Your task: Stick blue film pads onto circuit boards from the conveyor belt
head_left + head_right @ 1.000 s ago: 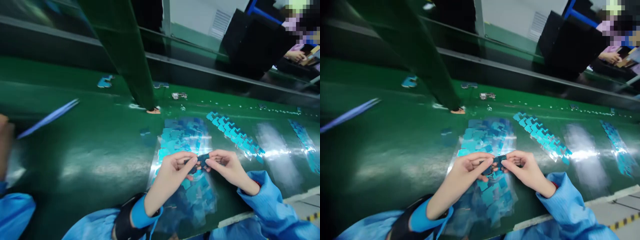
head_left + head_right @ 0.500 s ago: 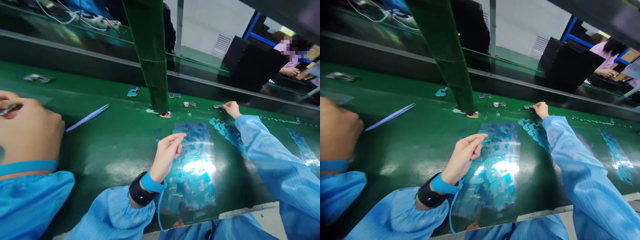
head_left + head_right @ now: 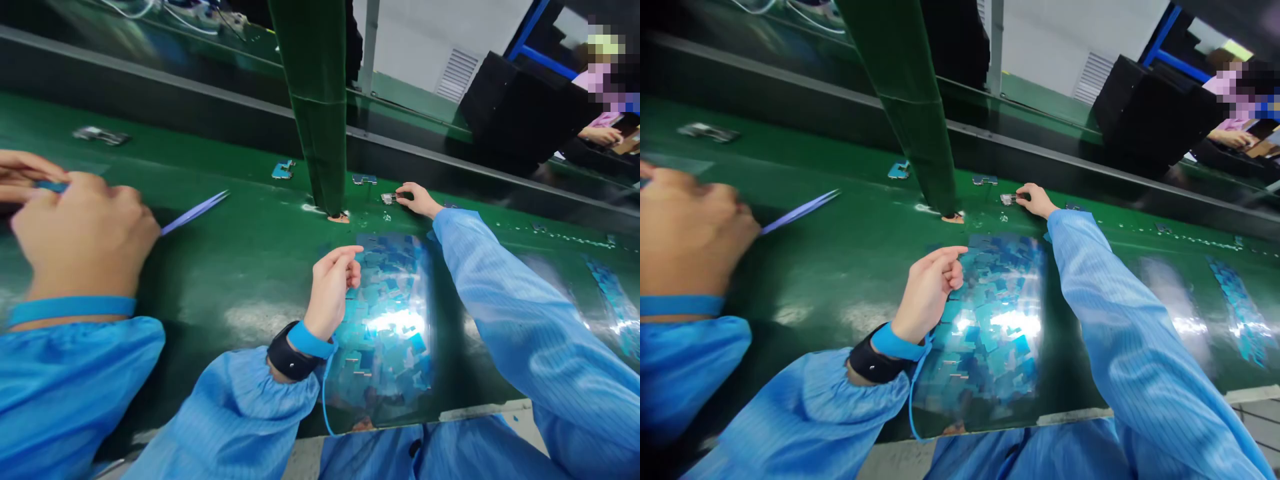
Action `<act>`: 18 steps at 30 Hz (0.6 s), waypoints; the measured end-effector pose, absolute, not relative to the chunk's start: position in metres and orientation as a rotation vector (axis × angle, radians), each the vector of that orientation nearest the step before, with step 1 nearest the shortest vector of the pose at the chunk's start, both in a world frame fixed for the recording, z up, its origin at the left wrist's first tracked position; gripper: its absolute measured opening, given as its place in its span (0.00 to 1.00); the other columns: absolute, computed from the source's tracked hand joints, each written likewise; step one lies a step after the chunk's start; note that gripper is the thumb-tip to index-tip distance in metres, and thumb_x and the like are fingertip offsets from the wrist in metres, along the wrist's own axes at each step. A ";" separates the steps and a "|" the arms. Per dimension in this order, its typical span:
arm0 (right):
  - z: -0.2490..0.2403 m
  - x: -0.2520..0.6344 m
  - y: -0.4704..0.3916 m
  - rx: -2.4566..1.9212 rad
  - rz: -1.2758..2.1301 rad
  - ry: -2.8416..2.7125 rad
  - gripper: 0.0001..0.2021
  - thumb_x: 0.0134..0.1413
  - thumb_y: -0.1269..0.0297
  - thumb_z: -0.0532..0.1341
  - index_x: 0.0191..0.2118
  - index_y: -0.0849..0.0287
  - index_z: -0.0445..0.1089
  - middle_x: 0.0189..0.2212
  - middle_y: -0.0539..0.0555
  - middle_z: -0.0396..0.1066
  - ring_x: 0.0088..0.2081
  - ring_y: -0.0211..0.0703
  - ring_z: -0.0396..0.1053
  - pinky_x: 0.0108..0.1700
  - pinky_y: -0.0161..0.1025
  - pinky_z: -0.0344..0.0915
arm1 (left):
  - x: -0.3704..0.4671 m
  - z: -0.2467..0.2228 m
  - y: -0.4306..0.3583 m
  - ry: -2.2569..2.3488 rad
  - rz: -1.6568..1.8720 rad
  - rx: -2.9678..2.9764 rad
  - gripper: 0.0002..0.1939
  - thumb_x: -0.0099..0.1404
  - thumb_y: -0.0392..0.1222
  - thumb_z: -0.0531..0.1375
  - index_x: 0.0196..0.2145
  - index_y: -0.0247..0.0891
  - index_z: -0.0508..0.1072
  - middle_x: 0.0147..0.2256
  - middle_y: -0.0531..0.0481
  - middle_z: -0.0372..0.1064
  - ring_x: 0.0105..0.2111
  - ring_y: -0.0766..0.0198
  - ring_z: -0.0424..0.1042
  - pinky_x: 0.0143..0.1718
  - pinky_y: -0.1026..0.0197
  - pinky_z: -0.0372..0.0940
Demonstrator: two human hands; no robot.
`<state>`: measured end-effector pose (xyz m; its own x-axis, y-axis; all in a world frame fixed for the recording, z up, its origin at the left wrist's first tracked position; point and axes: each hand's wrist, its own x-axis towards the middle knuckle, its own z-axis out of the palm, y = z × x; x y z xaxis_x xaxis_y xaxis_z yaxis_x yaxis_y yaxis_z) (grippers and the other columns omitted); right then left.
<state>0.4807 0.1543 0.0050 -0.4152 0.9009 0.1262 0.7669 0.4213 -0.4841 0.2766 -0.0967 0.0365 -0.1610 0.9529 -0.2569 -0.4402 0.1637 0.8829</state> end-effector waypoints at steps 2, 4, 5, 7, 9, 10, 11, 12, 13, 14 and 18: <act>0.008 0.487 0.151 -1.427 0.512 -2.279 0.08 0.52 0.70 0.64 0.39 0.63 0.70 0.46 0.57 0.71 0.51 0.48 0.66 0.58 0.52 0.58 | 0.277 0.036 -0.096 1.123 1.376 0.619 0.10 0.53 0.38 0.58 0.34 0.32 0.73 0.15 0.59 0.59 0.16 0.72 0.57 0.18 0.68 0.52; 0.015 0.490 0.146 -1.434 0.535 -2.231 0.09 0.49 0.71 0.65 0.38 0.63 0.69 0.41 0.59 0.72 0.47 0.48 0.68 0.56 0.50 0.61 | 0.277 0.035 -0.096 1.124 1.370 0.633 0.09 0.53 0.38 0.58 0.33 0.32 0.72 0.17 0.57 0.62 0.17 0.71 0.60 0.19 0.68 0.55; 0.020 0.491 0.141 -1.435 0.555 -2.204 0.09 0.48 0.71 0.65 0.37 0.62 0.69 0.38 0.58 0.73 0.43 0.47 0.69 0.53 0.50 0.63 | 0.278 0.035 -0.096 1.128 1.366 0.644 0.09 0.54 0.38 0.58 0.33 0.32 0.73 0.18 0.55 0.65 0.19 0.70 0.62 0.20 0.67 0.57; 0.030 0.489 0.126 -1.414 0.614 -2.163 0.08 0.49 0.69 0.64 0.37 0.62 0.67 0.32 0.56 0.72 0.36 0.45 0.70 0.45 0.47 0.68 | 0.279 0.034 -0.096 1.137 1.363 0.673 0.10 0.54 0.39 0.60 0.34 0.32 0.73 0.24 0.50 0.70 0.24 0.67 0.68 0.26 0.66 0.62; 0.041 0.482 0.102 -1.349 0.704 -2.153 0.08 0.51 0.65 0.63 0.37 0.61 0.66 0.29 0.54 0.72 0.31 0.42 0.70 0.40 0.44 0.69 | 0.281 0.034 -0.097 1.145 1.372 0.701 0.14 0.55 0.41 0.62 0.39 0.33 0.73 0.32 0.46 0.74 0.33 0.64 0.72 0.33 0.64 0.66; 0.046 0.478 0.086 -1.301 0.765 -2.165 0.09 0.51 0.63 0.63 0.38 0.60 0.66 0.28 0.53 0.72 0.30 0.41 0.71 0.38 0.42 0.70 | 0.283 0.034 -0.097 1.147 1.379 0.719 0.16 0.55 0.42 0.63 0.42 0.34 0.73 0.36 0.46 0.74 0.36 0.62 0.72 0.36 0.63 0.67; 0.050 0.473 0.070 -1.244 0.834 -2.186 0.11 0.51 0.60 0.63 0.38 0.60 0.66 0.28 0.52 0.72 0.30 0.40 0.72 0.37 0.40 0.70 | 0.284 0.035 -0.097 1.143 1.384 0.747 0.19 0.56 0.43 0.64 0.45 0.35 0.71 0.39 0.47 0.74 0.38 0.62 0.72 0.38 0.62 0.67; 0.053 0.467 0.053 -1.187 0.907 -2.214 0.13 0.50 0.58 0.64 0.38 0.60 0.67 0.27 0.51 0.72 0.31 0.40 0.72 0.36 0.39 0.70 | 0.285 0.035 -0.098 1.131 1.388 0.777 0.21 0.56 0.43 0.64 0.47 0.37 0.70 0.40 0.47 0.73 0.39 0.62 0.73 0.38 0.62 0.67; 0.055 0.461 0.036 -1.132 0.975 -2.243 0.15 0.49 0.55 0.65 0.38 0.60 0.68 0.27 0.51 0.73 0.31 0.40 0.73 0.36 0.39 0.71 | 0.286 0.035 -0.098 1.115 1.388 0.806 0.21 0.57 0.43 0.64 0.48 0.38 0.69 0.39 0.48 0.73 0.37 0.62 0.73 0.38 0.61 0.68; 0.056 0.456 0.021 -1.084 1.032 -2.268 0.16 0.48 0.54 0.66 0.37 0.60 0.68 0.28 0.51 0.74 0.31 0.40 0.73 0.36 0.38 0.71 | 0.287 0.035 -0.098 1.098 1.386 0.831 0.20 0.58 0.43 0.63 0.48 0.37 0.69 0.38 0.48 0.73 0.34 0.63 0.74 0.36 0.61 0.68; 0.053 0.448 -0.022 -1.003 0.977 -2.299 0.19 0.53 0.53 0.63 0.46 0.60 0.68 0.41 0.57 0.75 0.42 0.46 0.74 0.44 0.45 0.72 | 0.280 0.037 -0.093 1.079 1.405 0.826 0.11 0.60 0.41 0.60 0.39 0.33 0.70 0.31 0.48 0.73 0.24 0.66 0.73 0.30 0.63 0.68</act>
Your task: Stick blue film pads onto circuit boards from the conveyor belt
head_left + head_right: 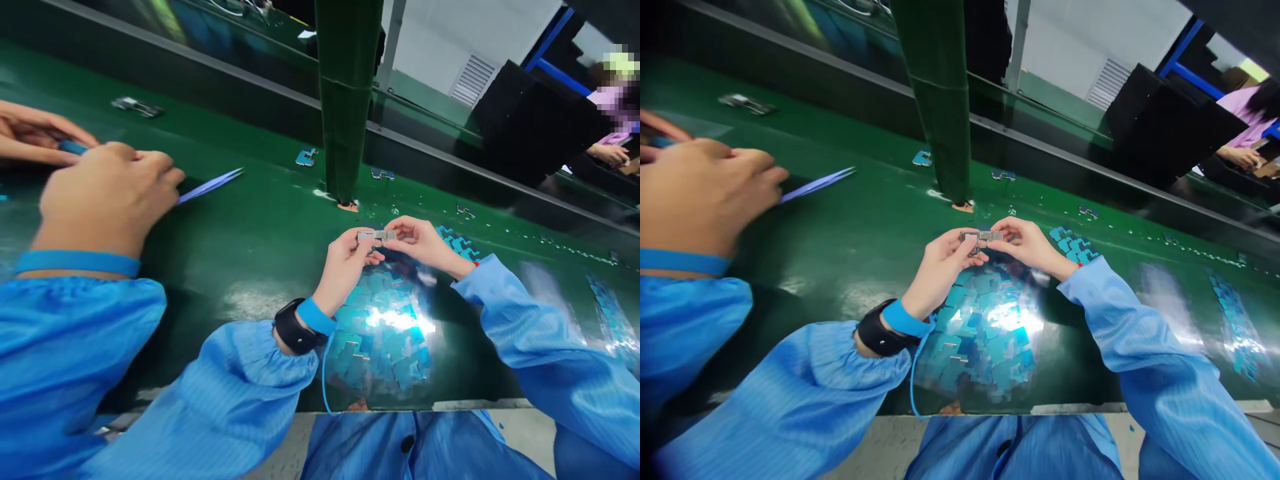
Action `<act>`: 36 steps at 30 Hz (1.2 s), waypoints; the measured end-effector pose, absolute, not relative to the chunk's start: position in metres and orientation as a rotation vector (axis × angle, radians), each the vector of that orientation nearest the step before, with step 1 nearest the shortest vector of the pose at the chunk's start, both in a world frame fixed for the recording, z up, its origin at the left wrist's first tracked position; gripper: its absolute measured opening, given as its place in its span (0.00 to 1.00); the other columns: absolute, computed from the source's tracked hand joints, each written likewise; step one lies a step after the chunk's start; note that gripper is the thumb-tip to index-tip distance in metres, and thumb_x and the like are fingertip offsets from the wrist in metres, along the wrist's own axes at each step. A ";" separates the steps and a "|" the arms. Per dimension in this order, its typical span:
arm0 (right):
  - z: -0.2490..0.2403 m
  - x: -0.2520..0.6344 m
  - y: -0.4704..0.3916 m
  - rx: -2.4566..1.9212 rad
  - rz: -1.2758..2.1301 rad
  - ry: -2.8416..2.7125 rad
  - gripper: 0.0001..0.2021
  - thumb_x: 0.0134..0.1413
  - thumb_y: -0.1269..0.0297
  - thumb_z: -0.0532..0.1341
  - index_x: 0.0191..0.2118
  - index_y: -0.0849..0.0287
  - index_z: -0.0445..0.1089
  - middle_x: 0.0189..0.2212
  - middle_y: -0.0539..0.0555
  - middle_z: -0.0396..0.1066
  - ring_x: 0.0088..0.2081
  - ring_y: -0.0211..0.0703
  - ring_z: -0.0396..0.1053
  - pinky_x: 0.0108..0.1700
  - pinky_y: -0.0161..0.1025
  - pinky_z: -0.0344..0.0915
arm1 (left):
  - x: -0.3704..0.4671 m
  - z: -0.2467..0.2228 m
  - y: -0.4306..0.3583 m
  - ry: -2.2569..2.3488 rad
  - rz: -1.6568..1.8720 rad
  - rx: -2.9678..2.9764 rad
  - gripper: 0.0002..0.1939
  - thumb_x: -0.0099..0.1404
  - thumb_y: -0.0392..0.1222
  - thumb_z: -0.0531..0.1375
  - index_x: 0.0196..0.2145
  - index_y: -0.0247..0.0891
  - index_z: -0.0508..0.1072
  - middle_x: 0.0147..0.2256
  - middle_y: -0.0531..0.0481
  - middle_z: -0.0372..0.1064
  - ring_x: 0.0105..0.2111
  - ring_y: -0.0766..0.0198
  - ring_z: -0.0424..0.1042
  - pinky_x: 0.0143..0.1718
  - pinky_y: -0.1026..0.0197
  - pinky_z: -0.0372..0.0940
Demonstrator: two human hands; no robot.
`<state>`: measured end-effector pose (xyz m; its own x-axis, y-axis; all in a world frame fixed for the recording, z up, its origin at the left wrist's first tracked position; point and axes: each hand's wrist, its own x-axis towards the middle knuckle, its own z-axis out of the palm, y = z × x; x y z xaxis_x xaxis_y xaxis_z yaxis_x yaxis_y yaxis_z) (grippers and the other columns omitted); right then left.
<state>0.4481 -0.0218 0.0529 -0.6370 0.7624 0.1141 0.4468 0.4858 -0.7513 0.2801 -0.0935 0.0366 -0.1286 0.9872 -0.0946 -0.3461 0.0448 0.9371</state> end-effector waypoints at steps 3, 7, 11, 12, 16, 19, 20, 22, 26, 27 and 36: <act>0.043 0.458 -0.042 -0.992 0.697 -2.499 0.29 0.51 0.53 0.66 0.57 0.57 0.64 0.59 0.63 0.63 0.62 0.57 0.58 0.60 0.59 0.57 | 0.271 0.039 -0.088 1.099 1.484 0.779 0.09 0.60 0.40 0.60 0.38 0.34 0.70 0.33 0.48 0.73 0.26 0.68 0.73 0.30 0.65 0.67; 0.026 0.475 -0.067 -1.079 0.625 -2.639 0.20 0.57 0.56 0.62 0.55 0.49 0.67 0.61 0.57 0.61 0.65 0.58 0.53 0.62 0.68 0.47 | 0.266 0.040 -0.083 1.127 1.549 0.721 0.10 0.57 0.37 0.60 0.38 0.35 0.69 0.31 0.50 0.71 0.24 0.70 0.71 0.24 0.68 0.63; 0.017 0.478 -0.076 -1.078 0.555 -2.498 0.09 0.61 0.62 0.58 0.44 0.54 0.74 0.53 0.58 0.71 0.58 0.52 0.65 0.61 0.60 0.54 | 0.268 0.041 -0.085 1.152 1.523 0.726 0.11 0.51 0.34 0.58 0.35 0.37 0.68 0.22 0.56 0.66 0.15 0.73 0.60 0.16 0.70 0.53; 0.017 0.477 -0.075 -1.066 0.552 -2.465 0.09 0.61 0.63 0.58 0.42 0.55 0.75 0.51 0.59 0.73 0.55 0.51 0.68 0.59 0.56 0.59 | 0.267 0.041 -0.086 1.157 1.502 0.740 0.08 0.50 0.34 0.57 0.31 0.37 0.68 0.19 0.57 0.64 0.14 0.74 0.56 0.14 0.70 0.49; 0.029 0.479 -0.070 -1.033 0.567 -2.344 0.09 0.60 0.62 0.59 0.41 0.58 0.74 0.39 0.57 0.76 0.42 0.44 0.74 0.46 0.43 0.70 | 0.263 0.046 -0.086 1.176 1.327 0.851 0.03 0.44 0.35 0.54 0.16 0.36 0.66 0.12 0.59 0.52 0.11 0.75 0.47 0.12 0.70 0.40; 0.040 0.487 -0.068 -1.038 0.556 -2.274 0.10 0.61 0.61 0.58 0.42 0.58 0.73 0.37 0.55 0.77 0.39 0.43 0.75 0.44 0.41 0.71 | 0.258 0.051 -0.086 1.169 1.136 0.964 0.06 0.44 0.36 0.55 0.13 0.36 0.68 0.10 0.58 0.51 0.11 0.74 0.48 0.12 0.70 0.41; 0.044 0.490 -0.068 -1.032 0.548 -2.262 0.10 0.61 0.61 0.58 0.44 0.58 0.73 0.38 0.56 0.77 0.40 0.43 0.75 0.44 0.42 0.71 | 0.257 0.052 -0.087 1.169 1.077 0.999 0.06 0.44 0.36 0.56 0.13 0.36 0.69 0.10 0.57 0.51 0.10 0.74 0.48 0.12 0.70 0.41; 0.050 0.496 -0.070 -0.999 0.528 -2.260 0.11 0.61 0.61 0.59 0.46 0.58 0.72 0.40 0.56 0.76 0.42 0.44 0.74 0.46 0.43 0.71 | 0.257 0.052 -0.088 1.172 0.975 1.062 0.07 0.45 0.37 0.58 0.15 0.36 0.73 0.10 0.57 0.52 0.10 0.73 0.49 0.12 0.70 0.42; 0.057 0.503 -0.080 -0.855 0.415 -2.311 0.14 0.61 0.66 0.58 0.52 0.55 0.69 0.47 0.58 0.73 0.50 0.45 0.69 0.52 0.47 0.68 | 0.260 0.050 -0.091 1.140 0.839 1.148 0.07 0.49 0.40 0.62 0.21 0.36 0.79 0.11 0.56 0.55 0.11 0.72 0.49 0.13 0.68 0.43; 0.059 0.503 -0.084 -0.804 0.348 -2.345 0.15 0.61 0.68 0.57 0.53 0.54 0.68 0.49 0.58 0.72 0.52 0.46 0.68 0.53 0.49 0.67 | 0.261 0.050 -0.092 1.120 0.816 1.157 0.08 0.50 0.42 0.63 0.22 0.37 0.80 0.11 0.56 0.55 0.12 0.72 0.49 0.13 0.68 0.44; 0.060 0.500 -0.102 -0.676 0.015 -2.458 0.20 0.62 0.75 0.54 0.58 0.59 0.63 0.54 0.66 0.64 0.58 0.51 0.62 0.56 0.52 0.66 | 0.262 0.052 -0.097 1.077 0.840 1.197 0.26 0.59 0.64 0.57 0.28 0.36 0.79 0.12 0.61 0.44 0.13 0.72 0.43 0.14 0.67 0.42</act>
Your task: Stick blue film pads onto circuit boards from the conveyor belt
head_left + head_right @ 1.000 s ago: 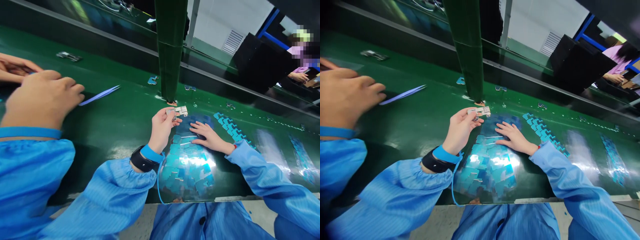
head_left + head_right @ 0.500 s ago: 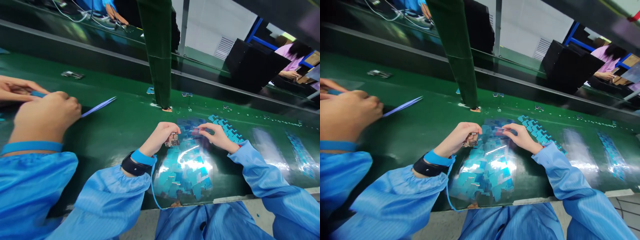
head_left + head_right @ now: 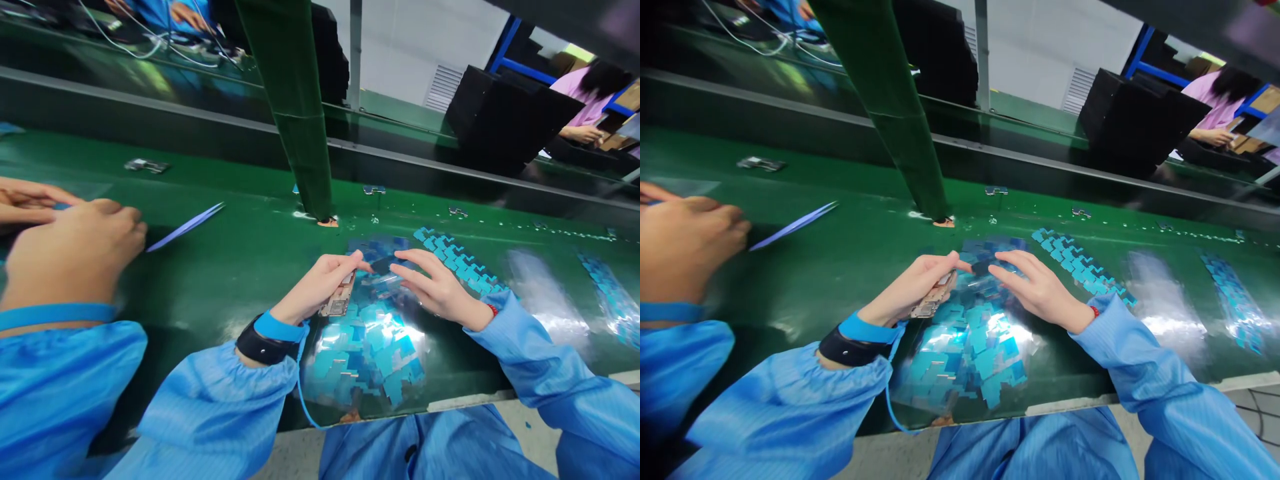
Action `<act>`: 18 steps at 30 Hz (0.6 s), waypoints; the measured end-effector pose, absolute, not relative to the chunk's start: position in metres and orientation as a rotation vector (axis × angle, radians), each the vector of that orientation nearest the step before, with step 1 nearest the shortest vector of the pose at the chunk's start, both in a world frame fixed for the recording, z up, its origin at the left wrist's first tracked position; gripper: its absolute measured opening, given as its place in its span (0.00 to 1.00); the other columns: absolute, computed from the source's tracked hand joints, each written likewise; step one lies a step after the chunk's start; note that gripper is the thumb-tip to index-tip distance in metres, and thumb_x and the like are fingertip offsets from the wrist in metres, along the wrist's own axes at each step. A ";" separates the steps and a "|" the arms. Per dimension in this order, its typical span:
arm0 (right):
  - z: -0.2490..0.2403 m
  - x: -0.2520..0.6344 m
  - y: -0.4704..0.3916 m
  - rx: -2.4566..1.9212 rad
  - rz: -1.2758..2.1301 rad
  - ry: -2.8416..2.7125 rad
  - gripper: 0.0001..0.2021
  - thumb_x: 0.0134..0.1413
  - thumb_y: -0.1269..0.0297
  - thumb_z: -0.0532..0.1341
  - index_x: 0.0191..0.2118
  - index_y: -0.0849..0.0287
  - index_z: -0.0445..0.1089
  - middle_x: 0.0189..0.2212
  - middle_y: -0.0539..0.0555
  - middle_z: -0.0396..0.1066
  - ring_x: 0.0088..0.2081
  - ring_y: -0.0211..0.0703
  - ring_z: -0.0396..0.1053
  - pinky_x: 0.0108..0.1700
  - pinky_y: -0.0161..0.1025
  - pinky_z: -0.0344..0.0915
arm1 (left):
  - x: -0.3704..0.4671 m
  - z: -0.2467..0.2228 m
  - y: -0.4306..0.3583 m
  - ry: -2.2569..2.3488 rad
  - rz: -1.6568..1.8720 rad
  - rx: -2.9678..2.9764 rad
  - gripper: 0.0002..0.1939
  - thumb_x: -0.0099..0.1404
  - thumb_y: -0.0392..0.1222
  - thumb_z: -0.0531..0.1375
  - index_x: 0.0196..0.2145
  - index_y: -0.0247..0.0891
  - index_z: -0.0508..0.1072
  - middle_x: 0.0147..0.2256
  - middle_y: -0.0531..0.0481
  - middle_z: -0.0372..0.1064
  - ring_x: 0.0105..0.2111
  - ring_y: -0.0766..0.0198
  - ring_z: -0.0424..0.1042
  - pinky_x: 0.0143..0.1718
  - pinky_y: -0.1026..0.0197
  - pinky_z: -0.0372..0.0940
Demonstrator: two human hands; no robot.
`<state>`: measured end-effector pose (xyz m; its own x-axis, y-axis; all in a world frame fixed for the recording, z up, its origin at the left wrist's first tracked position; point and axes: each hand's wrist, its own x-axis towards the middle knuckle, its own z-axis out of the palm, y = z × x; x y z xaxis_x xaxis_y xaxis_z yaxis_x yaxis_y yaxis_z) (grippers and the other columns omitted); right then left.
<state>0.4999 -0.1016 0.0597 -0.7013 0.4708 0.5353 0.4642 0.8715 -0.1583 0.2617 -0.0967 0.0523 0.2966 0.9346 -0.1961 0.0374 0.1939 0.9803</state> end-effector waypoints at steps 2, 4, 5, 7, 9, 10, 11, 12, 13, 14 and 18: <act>0.055 0.500 -0.100 -0.709 0.056 -2.461 0.20 0.62 0.74 0.54 0.59 0.59 0.62 0.55 0.66 0.64 0.58 0.51 0.61 0.57 0.52 0.65 | 0.260 0.052 -0.097 1.066 0.822 1.256 0.25 0.59 0.62 0.58 0.31 0.35 0.80 0.12 0.60 0.46 0.13 0.72 0.45 0.14 0.67 0.44; 0.052 0.499 -0.099 -0.724 0.123 -2.477 0.20 0.63 0.70 0.54 0.60 0.58 0.60 0.56 0.65 0.63 0.59 0.50 0.61 0.58 0.52 0.64 | 0.260 0.050 -0.097 1.077 0.789 1.333 0.20 0.58 0.56 0.61 0.33 0.35 0.80 0.12 0.60 0.51 0.13 0.72 0.47 0.14 0.67 0.44; 0.052 0.498 -0.099 -0.729 0.170 -2.484 0.21 0.63 0.67 0.56 0.60 0.57 0.60 0.56 0.64 0.64 0.59 0.50 0.61 0.58 0.53 0.63 | 0.260 0.050 -0.097 1.092 0.780 1.367 0.18 0.57 0.53 0.62 0.33 0.35 0.80 0.12 0.59 0.54 0.14 0.72 0.48 0.15 0.67 0.44; 0.053 0.493 -0.099 -0.768 0.281 -2.465 0.21 0.60 0.60 0.60 0.58 0.56 0.62 0.54 0.61 0.67 0.58 0.52 0.62 0.59 0.55 0.61 | 0.264 0.050 -0.099 1.116 0.790 1.416 0.14 0.57 0.50 0.63 0.32 0.35 0.80 0.15 0.55 0.62 0.15 0.71 0.54 0.15 0.67 0.48; 0.057 0.485 -0.100 -0.835 0.414 -2.386 0.18 0.57 0.57 0.62 0.51 0.57 0.68 0.47 0.58 0.73 0.54 0.52 0.67 0.58 0.55 0.61 | 0.268 0.052 -0.101 1.112 0.806 1.454 0.13 0.57 0.48 0.63 0.31 0.36 0.81 0.22 0.51 0.72 0.20 0.68 0.62 0.18 0.67 0.55; 0.060 0.480 -0.100 -0.868 0.488 -2.329 0.14 0.58 0.57 0.62 0.46 0.58 0.70 0.43 0.57 0.75 0.49 0.50 0.70 0.55 0.52 0.64 | 0.270 0.054 -0.103 1.107 0.813 1.470 0.12 0.57 0.47 0.62 0.31 0.36 0.81 0.26 0.49 0.75 0.23 0.66 0.66 0.20 0.67 0.58; 0.062 0.476 -0.100 -0.899 0.572 -2.271 0.10 0.58 0.59 0.61 0.42 0.59 0.72 0.39 0.56 0.76 0.45 0.47 0.73 0.51 0.48 0.66 | 0.271 0.056 -0.104 1.102 0.820 1.489 0.12 0.58 0.47 0.62 0.31 0.36 0.81 0.30 0.48 0.77 0.26 0.63 0.69 0.23 0.66 0.61; 0.065 0.472 -0.099 -0.930 0.662 -2.215 0.08 0.59 0.61 0.61 0.39 0.59 0.73 0.36 0.55 0.77 0.40 0.44 0.74 0.47 0.44 0.68 | 0.272 0.057 -0.106 1.098 0.827 1.511 0.13 0.58 0.47 0.61 0.31 0.36 0.81 0.32 0.47 0.78 0.29 0.61 0.71 0.25 0.65 0.63; 0.068 0.469 -0.099 -0.965 0.753 -2.161 0.07 0.58 0.62 0.61 0.37 0.60 0.73 0.34 0.53 0.77 0.37 0.42 0.74 0.44 0.41 0.69 | 0.273 0.058 -0.107 1.094 0.835 1.538 0.13 0.59 0.46 0.61 0.32 0.36 0.82 0.33 0.46 0.79 0.31 0.59 0.73 0.27 0.64 0.65; 0.070 0.467 -0.098 -1.002 0.845 -2.107 0.07 0.57 0.63 0.61 0.35 0.60 0.74 0.33 0.53 0.77 0.35 0.41 0.74 0.42 0.39 0.69 | 0.272 0.059 -0.108 1.088 0.849 1.567 0.13 0.59 0.46 0.60 0.33 0.36 0.82 0.34 0.46 0.80 0.33 0.57 0.74 0.30 0.63 0.67; 0.073 0.463 -0.097 -1.058 1.284 -1.809 0.07 0.54 0.61 0.64 0.32 0.59 0.76 0.33 0.51 0.78 0.37 0.41 0.75 0.44 0.39 0.70 | 0.272 0.062 -0.109 1.052 0.893 1.612 0.13 0.58 0.44 0.61 0.34 0.36 0.82 0.34 0.46 0.80 0.35 0.57 0.76 0.36 0.61 0.69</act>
